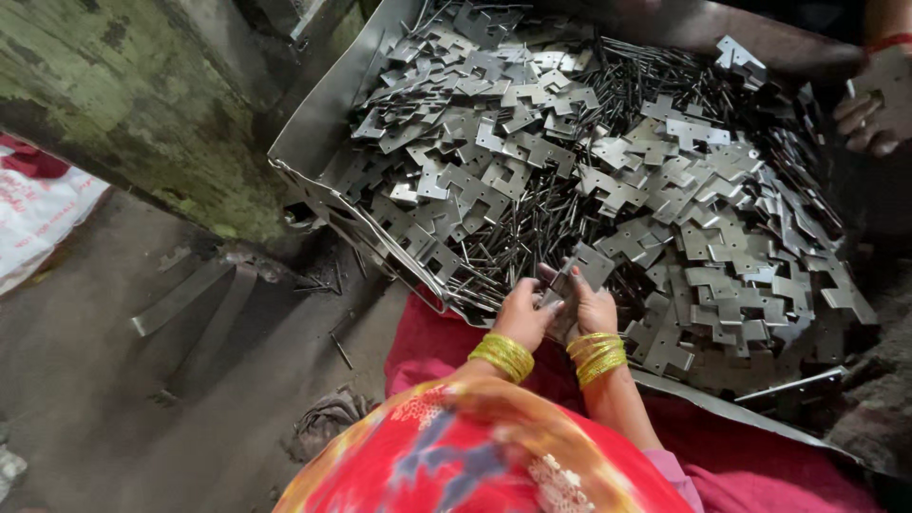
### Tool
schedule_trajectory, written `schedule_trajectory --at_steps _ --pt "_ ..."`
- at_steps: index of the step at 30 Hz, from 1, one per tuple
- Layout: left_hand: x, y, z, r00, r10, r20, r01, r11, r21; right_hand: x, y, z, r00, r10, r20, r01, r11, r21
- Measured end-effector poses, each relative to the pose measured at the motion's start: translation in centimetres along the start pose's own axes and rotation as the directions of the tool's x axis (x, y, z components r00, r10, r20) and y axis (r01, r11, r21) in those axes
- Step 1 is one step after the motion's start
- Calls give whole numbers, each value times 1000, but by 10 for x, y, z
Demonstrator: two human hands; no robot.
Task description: The person sits on the floor and sorts small metal brackets and pins from a large bin, picking them up by hand and placing them into a separate pile. The task involves repetitive hand movements to separate and organize the metal components.
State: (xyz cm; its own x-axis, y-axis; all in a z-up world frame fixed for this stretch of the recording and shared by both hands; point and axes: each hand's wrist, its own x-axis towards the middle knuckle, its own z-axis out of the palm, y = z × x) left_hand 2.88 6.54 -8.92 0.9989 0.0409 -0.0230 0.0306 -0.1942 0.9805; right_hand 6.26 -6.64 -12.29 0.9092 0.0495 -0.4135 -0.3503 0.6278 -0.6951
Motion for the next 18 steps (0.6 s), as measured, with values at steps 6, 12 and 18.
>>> schedule_trajectory --at_steps 6,12,18 --pt "59 -2 -41 882 202 426 -341 897 282 -13 -70 14 634 -613 471 572 -38 -820" --pt "176 -5 -19 877 320 358 -456 789 412 -11 -127 -46 944 -116 309 317 65 -946" --pt "209 -45 -53 850 363 381 -417 22 909 -56 -242 -236 579 -813 63 207 72 -976"
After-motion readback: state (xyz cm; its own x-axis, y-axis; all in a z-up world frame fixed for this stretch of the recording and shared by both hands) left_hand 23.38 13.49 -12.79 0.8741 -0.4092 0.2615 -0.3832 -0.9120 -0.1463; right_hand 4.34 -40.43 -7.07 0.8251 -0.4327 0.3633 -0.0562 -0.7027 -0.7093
